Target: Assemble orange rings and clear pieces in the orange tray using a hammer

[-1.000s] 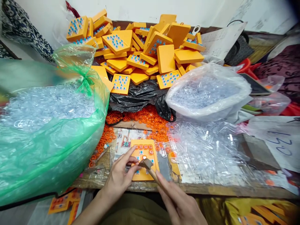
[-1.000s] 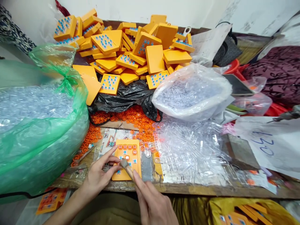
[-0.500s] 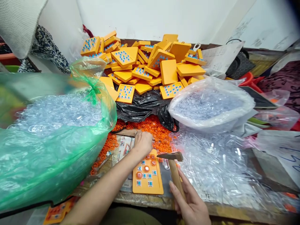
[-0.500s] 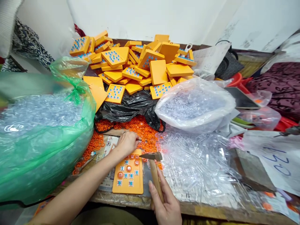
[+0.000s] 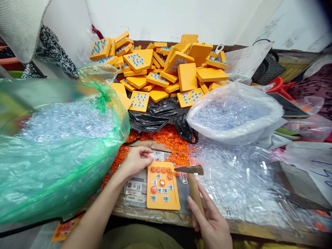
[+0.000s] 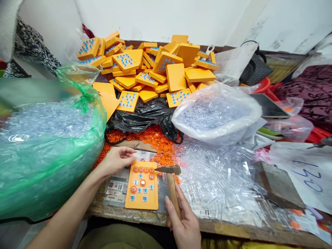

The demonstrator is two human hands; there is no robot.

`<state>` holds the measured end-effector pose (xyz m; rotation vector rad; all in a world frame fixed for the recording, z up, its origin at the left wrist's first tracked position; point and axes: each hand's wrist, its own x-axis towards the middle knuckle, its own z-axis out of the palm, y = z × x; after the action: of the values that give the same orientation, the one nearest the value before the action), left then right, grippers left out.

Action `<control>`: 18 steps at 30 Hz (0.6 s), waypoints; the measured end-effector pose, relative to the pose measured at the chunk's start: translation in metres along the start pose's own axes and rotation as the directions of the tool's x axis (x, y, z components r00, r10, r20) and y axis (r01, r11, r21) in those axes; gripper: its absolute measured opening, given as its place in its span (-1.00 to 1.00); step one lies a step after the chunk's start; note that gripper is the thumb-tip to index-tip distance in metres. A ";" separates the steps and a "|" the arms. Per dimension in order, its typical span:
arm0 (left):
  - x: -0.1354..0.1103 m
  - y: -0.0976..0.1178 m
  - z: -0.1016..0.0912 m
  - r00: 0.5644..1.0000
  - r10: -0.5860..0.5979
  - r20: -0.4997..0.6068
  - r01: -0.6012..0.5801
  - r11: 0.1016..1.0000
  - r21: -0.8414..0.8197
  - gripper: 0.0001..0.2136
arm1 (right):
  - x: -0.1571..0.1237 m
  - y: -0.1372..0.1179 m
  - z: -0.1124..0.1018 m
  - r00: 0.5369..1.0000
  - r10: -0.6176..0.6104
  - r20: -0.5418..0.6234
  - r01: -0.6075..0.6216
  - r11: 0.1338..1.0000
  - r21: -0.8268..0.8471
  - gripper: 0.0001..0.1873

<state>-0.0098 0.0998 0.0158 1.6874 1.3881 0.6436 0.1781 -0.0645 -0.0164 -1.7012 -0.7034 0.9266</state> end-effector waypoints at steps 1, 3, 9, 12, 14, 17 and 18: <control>-0.008 -0.008 -0.005 1.000 -0.018 -0.003 0.018 1.000 -0.010 -0.80 | 0.000 -0.001 0.000 1.000 0.005 0.005 -0.005 1.000 0.002 -0.20; -0.022 -0.022 -0.010 0.999 -0.041 -0.017 0.041 0.999 -0.002 -0.86 | 0.001 -0.002 -0.001 1.000 0.016 0.014 -0.016 1.000 0.000 -0.22; -0.042 -0.036 0.006 0.989 0.084 -0.119 -0.070 0.991 0.118 -0.82 | 0.001 -0.003 -0.001 1.000 0.005 0.025 -0.005 1.000 -0.005 -0.24; -0.052 -0.034 0.010 0.976 0.175 -0.127 -0.156 0.976 0.150 -0.79 | -0.001 -0.001 -0.005 1.000 -0.023 0.018 0.023 0.998 -0.049 -0.30; -0.062 -0.030 0.010 0.967 0.219 -0.130 -0.198 0.968 0.155 -0.77 | -0.005 0.002 -0.012 0.995 -0.105 -0.002 0.104 0.989 -0.109 -0.39; -0.080 -0.020 0.013 0.943 0.315 -0.110 -0.301 0.945 0.126 -0.73 | -0.014 0.001 -0.022 0.959 -0.276 0.068 0.284 0.940 -0.188 -0.55; -0.085 -0.016 0.016 0.932 0.351 -0.093 -0.340 0.933 0.116 -0.71 | -0.017 0.000 -0.024 0.941 -0.317 0.121 0.335 0.921 -0.198 -0.59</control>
<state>-0.0272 0.0148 0.0039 2.0261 1.2222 0.8917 0.1892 -0.0908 -0.0079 -1.6681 -1.1440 0.7105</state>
